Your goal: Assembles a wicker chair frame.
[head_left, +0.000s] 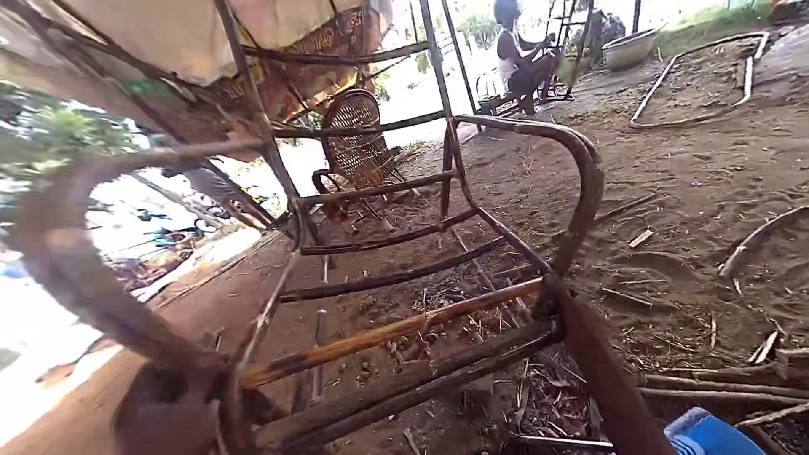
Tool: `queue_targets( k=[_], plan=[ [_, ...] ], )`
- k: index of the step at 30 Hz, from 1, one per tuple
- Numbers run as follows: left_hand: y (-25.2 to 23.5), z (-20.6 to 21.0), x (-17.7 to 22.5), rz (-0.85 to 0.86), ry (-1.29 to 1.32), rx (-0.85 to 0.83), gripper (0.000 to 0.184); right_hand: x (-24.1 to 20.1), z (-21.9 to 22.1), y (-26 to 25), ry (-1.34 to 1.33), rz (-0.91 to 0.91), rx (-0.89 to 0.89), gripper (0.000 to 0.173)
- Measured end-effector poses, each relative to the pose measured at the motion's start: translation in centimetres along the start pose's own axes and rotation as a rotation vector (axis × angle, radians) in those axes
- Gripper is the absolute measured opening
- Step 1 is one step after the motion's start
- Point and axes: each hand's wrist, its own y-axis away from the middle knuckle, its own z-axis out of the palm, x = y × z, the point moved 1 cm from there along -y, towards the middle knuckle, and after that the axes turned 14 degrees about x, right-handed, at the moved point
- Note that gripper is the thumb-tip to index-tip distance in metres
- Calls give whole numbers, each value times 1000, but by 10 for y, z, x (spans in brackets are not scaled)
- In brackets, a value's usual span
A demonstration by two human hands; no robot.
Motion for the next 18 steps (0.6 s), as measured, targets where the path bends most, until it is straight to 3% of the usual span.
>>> queue_targets(
  k=[4,9,18],
  plan=[
    [35,27,-85,-198,217,222,26,-8,22,-21,115,-248,33,42],
    [51,29,-146,-257,167,273,27,22,47,-36,208,-344,21,46],
    [30,11,-213,-371,-19,299,32,89,87,-29,412,-251,-2,53]
  ],
)
